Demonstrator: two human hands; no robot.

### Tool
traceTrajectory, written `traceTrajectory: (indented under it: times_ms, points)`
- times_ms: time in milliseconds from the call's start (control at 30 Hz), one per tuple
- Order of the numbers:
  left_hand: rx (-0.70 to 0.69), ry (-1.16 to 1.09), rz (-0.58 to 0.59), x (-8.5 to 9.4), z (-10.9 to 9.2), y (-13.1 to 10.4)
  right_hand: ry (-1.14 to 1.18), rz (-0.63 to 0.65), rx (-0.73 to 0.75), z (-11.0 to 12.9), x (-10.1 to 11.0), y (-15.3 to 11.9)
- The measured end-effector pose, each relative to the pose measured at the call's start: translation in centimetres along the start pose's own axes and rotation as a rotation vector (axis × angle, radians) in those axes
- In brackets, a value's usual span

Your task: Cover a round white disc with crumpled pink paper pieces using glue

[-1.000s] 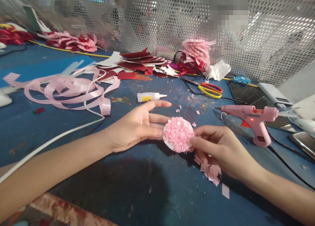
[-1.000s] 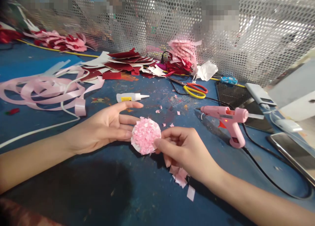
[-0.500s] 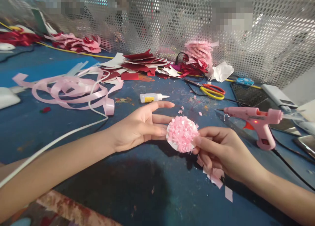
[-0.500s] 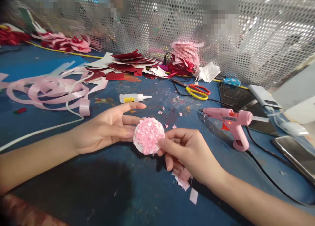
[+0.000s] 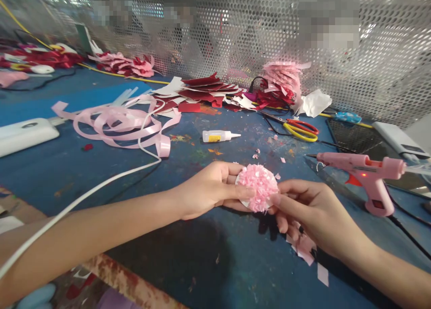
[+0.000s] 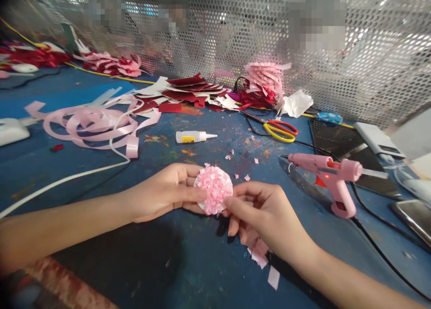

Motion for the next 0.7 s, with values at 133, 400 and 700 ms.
traceTrajectory:
  times_ms: [133, 400, 700]
  points:
    - [0.001, 0.016, -0.022, 0.16, -0.03, 0.08, 0.003, 0.018, 0.009, 0.08, -0.23, -0.14]
    - [0.017, 0.038, -0.015, 0.14, 0.08, 0.03, 0.023, 0.051, 0.053, 0.3, -0.54, -0.06]
    - [0.018, 0.049, -0.014, 0.16, 0.14, 0.01, 0.047, 0.053, 0.057, 0.43, -0.56, -0.15]
Point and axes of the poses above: each hand's wrist, its own y-axis towards the middle knuckle, its own x-axis out of the back of the hand, z = x × y, the point moved 10 cm from there along y, towards the middle knuckle, and after that the axes turned 15 degrees about -z, right-handed, at the moved point
